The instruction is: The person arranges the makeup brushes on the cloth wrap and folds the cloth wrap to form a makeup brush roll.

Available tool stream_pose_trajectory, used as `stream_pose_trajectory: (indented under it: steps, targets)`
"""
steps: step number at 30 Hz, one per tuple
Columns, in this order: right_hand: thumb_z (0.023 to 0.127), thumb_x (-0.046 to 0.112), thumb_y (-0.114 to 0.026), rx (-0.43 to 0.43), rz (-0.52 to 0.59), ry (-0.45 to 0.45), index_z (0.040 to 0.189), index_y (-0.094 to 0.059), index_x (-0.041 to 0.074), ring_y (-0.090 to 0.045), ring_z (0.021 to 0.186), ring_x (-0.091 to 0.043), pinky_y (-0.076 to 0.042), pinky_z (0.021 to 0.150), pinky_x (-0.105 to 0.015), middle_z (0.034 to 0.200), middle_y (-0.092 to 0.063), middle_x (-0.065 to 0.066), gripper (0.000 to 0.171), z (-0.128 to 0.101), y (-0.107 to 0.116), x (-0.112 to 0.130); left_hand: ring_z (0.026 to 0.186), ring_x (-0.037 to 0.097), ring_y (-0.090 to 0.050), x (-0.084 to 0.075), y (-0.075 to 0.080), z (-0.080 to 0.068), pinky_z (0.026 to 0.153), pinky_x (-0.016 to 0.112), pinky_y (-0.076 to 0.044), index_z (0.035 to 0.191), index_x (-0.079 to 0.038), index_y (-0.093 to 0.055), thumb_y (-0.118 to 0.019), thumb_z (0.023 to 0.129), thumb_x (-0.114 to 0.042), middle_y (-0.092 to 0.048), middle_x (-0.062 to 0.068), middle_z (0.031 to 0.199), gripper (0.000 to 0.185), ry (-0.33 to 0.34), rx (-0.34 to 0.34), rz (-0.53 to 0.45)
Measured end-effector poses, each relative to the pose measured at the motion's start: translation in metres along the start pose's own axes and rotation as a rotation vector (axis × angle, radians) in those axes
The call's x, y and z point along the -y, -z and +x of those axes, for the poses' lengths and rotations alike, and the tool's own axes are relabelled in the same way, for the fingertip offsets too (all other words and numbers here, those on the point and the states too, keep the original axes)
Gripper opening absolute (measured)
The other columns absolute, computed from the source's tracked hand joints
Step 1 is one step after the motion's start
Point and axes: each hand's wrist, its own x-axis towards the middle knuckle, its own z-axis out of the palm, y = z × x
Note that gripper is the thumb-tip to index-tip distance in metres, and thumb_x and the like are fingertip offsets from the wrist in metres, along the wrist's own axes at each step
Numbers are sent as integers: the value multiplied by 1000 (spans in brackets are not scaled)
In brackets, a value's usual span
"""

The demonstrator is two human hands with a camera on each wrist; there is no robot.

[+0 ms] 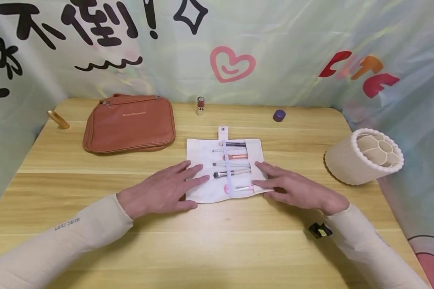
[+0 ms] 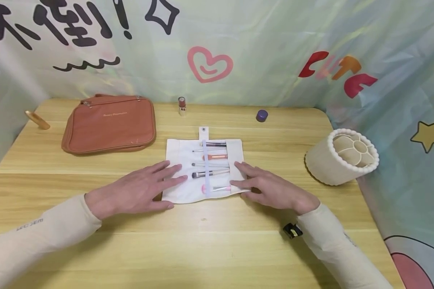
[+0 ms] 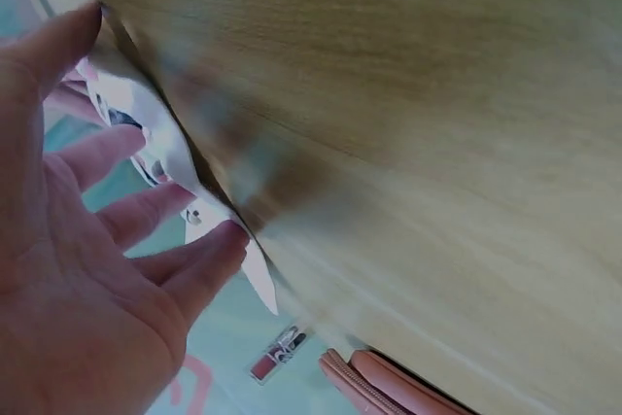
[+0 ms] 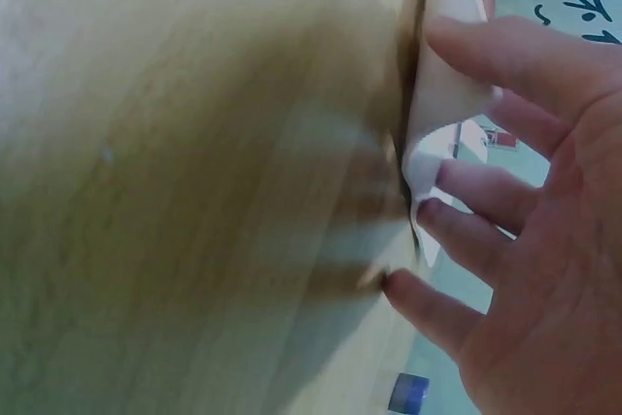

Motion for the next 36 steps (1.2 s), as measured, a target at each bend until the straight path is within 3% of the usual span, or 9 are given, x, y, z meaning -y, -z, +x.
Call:
stream_pose_trajectory:
  steps: [5, 8, 11, 13, 16, 19, 24, 31, 36]
  targets:
    - [109, 21, -68, -16, 0, 27, 147, -70, 19, -39, 161, -40, -40, 122, -64, 175, -38, -17, 38, -3, 4, 2, 150, 51, -52, -3, -4, -1, 121, 52, -48, 162, -12, -53, -60, 110, -38, -51, 18, 167, 58, -34, -78, 37]
    - [111, 21, -66, -50, 22, 20, 145, -73, 20, -48, 156, -39, -43, 119, -65, 168, -50, -14, 35, -6, 7, 1, 139, 46, -64, -4, -5, -1, 111, 52, -57, 157, -11, -59, -62, 110, -36, -63, 17, 156, 53, -84, -164, 64]
    - [111, 20, -64, -119, 54, -18, 143, -74, 18, -62, 144, -34, -50, 114, -62, 154, -66, -8, 33, -6, 10, -1, 105, 29, -80, -1, -3, 2, 86, 42, -67, 135, -12, -73, -65, 110, -33, -80, 8, 122, 33, -107, -251, 13]
    - [112, 20, -63, -163, 73, -60, 140, -76, 16, -70, 134, -30, -55, 109, -60, 143, -74, -6, 31, -4, 11, -2, 77, 14, -73, 4, 0, 6, 69, 32, -61, 109, -16, -75, -67, 110, -30, -75, -3, 90, 16, -81, -278, -60]
    - [112, 19, -64, -213, 90, -119, 132, -80, 13, -76, 120, -24, -61, 101, -53, 128, -81, -3, 26, 0, 11, -3, 64, 7, -50, 11, 4, 12, 62, 27, -46, 86, -20, -61, -68, 110, -27, -50, -11, 69, 25, -1, -257, -176]
    - [111, 20, -66, -238, 71, -155, 118, -83, 13, -74, 98, -16, -61, 89, -41, 110, -82, 1, 20, 7, 11, -4, 72, 10, -50, 18, 7, 17, 70, 29, -45, 85, -22, -61, -69, 109, -26, -50, -11, 71, 25, 83, -207, -249]
    - [111, 20, -66, -237, 51, -191, 103, -78, 15, -55, 75, -13, -46, 73, -29, 83, -64, 6, 15, 21, 12, -6, 75, 15, -50, 23, 7, 24, 72, 31, -45, 84, -18, -61, -70, 108, -22, -52, -5, 72, 26, 168, -185, -291]
    - [111, 16, -65, -217, 53, -225, 109, -76, 11, -54, 76, -13, -44, 72, -29, 86, -64, 3, 12, 32, 10, -7, 64, 12, -42, 28, 8, 36, 63, 28, -38, 87, -13, -58, -65, 110, -20, -40, -5, 67, 25, 208, -222, -302]
    - [111, 15, -65, -221, 61, -254, 113, -74, 8, -55, 75, -14, -44, 70, -29, 88, -66, 0, 12, 38, 7, -8, 63, 14, -43, 31, 5, 41, 61, 29, -35, 98, -12, -57, -62, 112, -22, -41, -4, 69, 18, 269, -188, -312]
